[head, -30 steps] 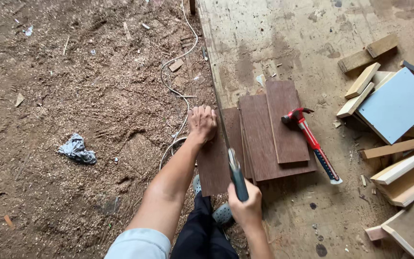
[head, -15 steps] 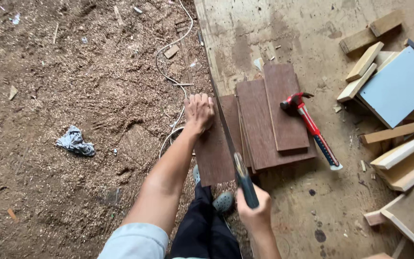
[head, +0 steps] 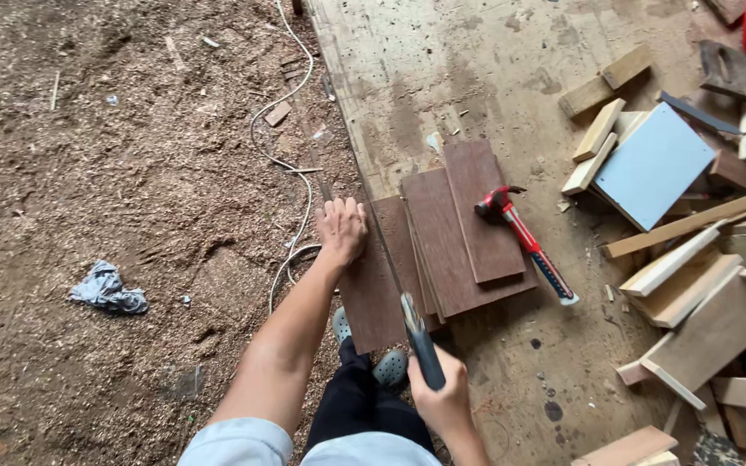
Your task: The person uses a hand saw to cut a rectangular wooden board on a workbench. After cutting, they pick up the separated pieces, briefly tap them with a hammer, and then place them aside.
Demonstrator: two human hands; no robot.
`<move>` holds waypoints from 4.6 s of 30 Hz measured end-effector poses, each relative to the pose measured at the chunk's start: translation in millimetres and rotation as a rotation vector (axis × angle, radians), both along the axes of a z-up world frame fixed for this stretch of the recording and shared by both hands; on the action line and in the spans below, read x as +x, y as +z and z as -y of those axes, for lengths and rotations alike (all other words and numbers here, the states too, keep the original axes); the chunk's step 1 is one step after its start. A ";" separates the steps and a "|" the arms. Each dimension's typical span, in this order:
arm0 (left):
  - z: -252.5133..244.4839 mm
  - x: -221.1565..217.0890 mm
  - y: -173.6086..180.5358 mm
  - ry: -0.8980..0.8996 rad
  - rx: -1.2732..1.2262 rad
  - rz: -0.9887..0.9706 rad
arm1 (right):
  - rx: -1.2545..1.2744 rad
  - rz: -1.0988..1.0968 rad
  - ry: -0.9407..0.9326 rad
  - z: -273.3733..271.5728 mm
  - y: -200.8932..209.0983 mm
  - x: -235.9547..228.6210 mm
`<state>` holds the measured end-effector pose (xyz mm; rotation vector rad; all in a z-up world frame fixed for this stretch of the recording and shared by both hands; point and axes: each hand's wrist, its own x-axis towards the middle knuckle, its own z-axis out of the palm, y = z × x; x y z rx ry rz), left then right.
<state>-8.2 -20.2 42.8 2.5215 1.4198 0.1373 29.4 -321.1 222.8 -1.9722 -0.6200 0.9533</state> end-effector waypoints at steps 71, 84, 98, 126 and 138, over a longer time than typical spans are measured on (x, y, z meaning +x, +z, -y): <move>17.4 -20.4 -3.0 0.072 -0.353 -0.080 | 0.006 0.379 0.281 -52.2 131.1 39.8; 35.7 -11.4 45.5 0.449 -0.536 0.149 | -0.005 0.472 0.340 -108.5 55.6 46.8; 34.9 -22.0 34.4 0.440 -0.547 0.181 | -0.170 0.417 0.433 -97.0 118.2 48.2; 33.2 -19.5 52.7 0.466 -0.637 0.179 | -0.203 0.368 0.428 -91.5 140.2 61.7; 45.1 -27.5 44.9 0.463 -0.568 0.208 | 0.063 0.410 0.316 -27.8 40.9 34.2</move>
